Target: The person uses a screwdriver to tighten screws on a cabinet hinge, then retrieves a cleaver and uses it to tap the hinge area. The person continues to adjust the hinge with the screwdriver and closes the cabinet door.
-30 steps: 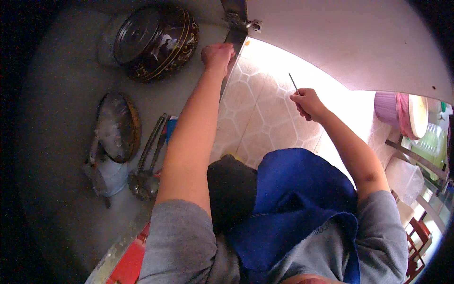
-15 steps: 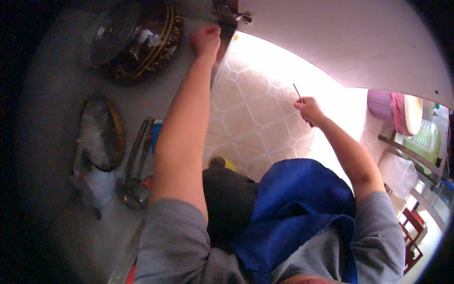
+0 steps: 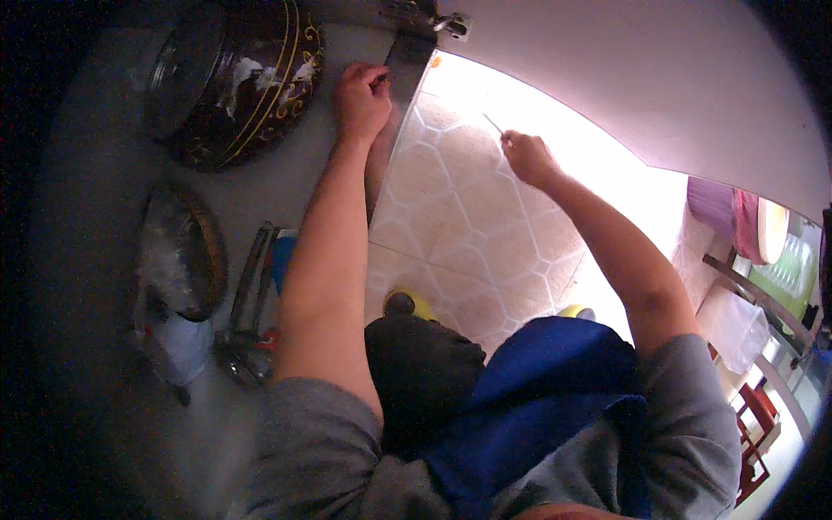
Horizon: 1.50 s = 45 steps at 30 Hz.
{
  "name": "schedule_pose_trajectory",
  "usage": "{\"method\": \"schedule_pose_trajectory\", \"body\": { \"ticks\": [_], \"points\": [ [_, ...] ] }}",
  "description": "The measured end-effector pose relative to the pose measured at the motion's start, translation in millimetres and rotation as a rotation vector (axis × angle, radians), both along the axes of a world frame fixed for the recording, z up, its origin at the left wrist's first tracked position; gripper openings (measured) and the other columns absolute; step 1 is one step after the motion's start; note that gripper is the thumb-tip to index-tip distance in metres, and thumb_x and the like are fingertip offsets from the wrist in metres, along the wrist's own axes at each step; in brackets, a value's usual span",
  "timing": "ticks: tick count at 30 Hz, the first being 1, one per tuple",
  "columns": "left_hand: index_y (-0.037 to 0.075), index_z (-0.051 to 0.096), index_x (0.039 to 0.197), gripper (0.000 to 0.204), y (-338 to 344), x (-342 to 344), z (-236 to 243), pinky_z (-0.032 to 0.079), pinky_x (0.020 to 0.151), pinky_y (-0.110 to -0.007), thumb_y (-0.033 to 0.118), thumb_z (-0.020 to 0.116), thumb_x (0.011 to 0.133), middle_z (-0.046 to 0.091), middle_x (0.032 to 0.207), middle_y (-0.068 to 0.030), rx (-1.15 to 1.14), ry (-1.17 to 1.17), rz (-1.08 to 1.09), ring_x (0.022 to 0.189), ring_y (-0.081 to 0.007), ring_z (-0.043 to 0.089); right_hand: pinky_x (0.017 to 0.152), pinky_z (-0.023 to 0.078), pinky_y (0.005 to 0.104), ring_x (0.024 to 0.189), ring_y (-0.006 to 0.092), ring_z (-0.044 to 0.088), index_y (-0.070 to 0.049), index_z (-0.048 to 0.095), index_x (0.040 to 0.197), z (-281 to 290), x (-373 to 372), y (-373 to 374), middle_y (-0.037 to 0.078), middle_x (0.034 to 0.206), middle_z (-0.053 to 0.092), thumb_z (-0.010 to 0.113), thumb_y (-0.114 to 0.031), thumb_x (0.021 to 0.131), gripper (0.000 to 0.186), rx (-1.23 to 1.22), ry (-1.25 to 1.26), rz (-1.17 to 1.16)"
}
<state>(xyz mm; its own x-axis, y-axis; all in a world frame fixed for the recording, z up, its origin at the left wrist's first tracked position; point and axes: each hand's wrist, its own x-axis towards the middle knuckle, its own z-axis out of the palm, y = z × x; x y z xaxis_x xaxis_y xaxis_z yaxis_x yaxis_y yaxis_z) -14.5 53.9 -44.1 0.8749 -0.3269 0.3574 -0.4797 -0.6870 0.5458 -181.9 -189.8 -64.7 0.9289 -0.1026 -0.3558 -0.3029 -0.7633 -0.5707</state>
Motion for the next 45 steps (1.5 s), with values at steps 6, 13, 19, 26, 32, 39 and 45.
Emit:
{"method": "schedule_pose_trajectory", "body": {
  "ticks": [6, 13, 19, 26, 32, 39, 45],
  "points": [
    [0.008, 0.064, 0.087, 0.014, -2, 7, -2, 0.047, 0.076, -0.035, 0.013, 0.065, 0.075, 0.064, 0.085, -0.0091, -0.043, -0.038, -0.039, 0.082, -0.0263, 0.059, 0.062, 0.046, 0.0402, 0.067, 0.0261, 0.061, 0.0, 0.057, 0.086, -10, -59, 15, 0.017, 0.071, 0.059, 0.049, -0.016, 0.085, 0.018, 0.273, 0.261, -0.103],
    [0.003, 0.059, 0.092, 0.014, -49, 15, 38, 0.049, 0.062, -0.029, 0.015, 0.06, 0.084, 0.062, 0.079, -0.0068, -0.878, 0.646, 0.074, 0.069, -0.0162, 0.06, 0.044, 0.044, 0.0258, 0.05, 0.0123, 0.055, -0.001, 0.058, 0.095, 32, -84, 21, 0.007, 0.067, 0.058, 0.051, -0.016, 0.087, 0.019, 0.483, 0.409, -0.325],
    [0.004, 0.054, 0.098, 0.019, -63, 16, 58, 0.05, 0.057, -0.027, 0.009, 0.061, 0.08, 0.061, 0.079, -0.0092, -1.277, 0.62, 0.112, 0.066, -0.0176, 0.06, 0.037, 0.04, 0.0248, 0.046, 0.0099, 0.051, -0.001, 0.058, 0.098, 60, -77, 31, 0.005, 0.065, 0.058, 0.052, -0.019, 0.087, 0.021, 0.541, 0.384, -0.439],
    [0.006, 0.049, 0.107, 0.031, -59, 38, 50, 0.05, 0.059, -0.028, 0.007, 0.061, 0.078, 0.061, 0.077, -0.0084, -1.236, 0.842, 0.026, 0.067, -0.0169, 0.059, 0.036, 0.038, 0.0253, 0.043, 0.0089, 0.048, 0.001, 0.061, 0.09, 88, -59, 0, 0.004, 0.062, 0.056, 0.056, -0.022, 0.084, 0.024, 0.268, 0.16, -0.66],
    [0.006, 0.049, 0.104, 0.028, -38, 17, 51, 0.047, 0.056, -0.026, 0.008, 0.062, 0.079, 0.06, 0.075, -0.0066, -1.091, 0.739, -0.061, 0.065, -0.015, 0.057, 0.035, 0.035, 0.0236, 0.039, 0.0069, 0.043, 0.0, 0.059, 0.087, 127, -56, -44, 0.001, 0.054, 0.049, 0.059, -0.017, 0.083, 0.018, 0.22, 0.07, -0.645],
    [0.006, 0.056, 0.092, 0.012, -16, 10, 47, 0.04, 0.051, -0.022, 0.008, 0.06, 0.08, 0.058, 0.07, -0.0035, -0.997, 0.758, -0.086, 0.058, -0.0108, 0.052, 0.033, 0.034, 0.0229, 0.039, 0.007, 0.043, -0.002, 0.059, 0.086, 124, -59, -33, 0.0, 0.055, 0.049, 0.058, -0.017, 0.084, 0.015, 0.266, 0.083, -0.577],
    [0.005, 0.06, 0.09, 0.01, -46, -2, 30, 0.043, 0.056, -0.024, 0.007, 0.06, 0.08, 0.058, 0.071, -0.0029, -1.199, 0.43, 0.314, 0.062, -0.0116, 0.053, 0.033, 0.035, 0.0244, 0.038, 0.0081, 0.043, -0.002, 0.059, 0.085, 109, -68, -10, 0.0, 0.053, 0.048, 0.058, -0.02, 0.085, 0.019, 0.288, 0.179, -0.517]
  ]
}}
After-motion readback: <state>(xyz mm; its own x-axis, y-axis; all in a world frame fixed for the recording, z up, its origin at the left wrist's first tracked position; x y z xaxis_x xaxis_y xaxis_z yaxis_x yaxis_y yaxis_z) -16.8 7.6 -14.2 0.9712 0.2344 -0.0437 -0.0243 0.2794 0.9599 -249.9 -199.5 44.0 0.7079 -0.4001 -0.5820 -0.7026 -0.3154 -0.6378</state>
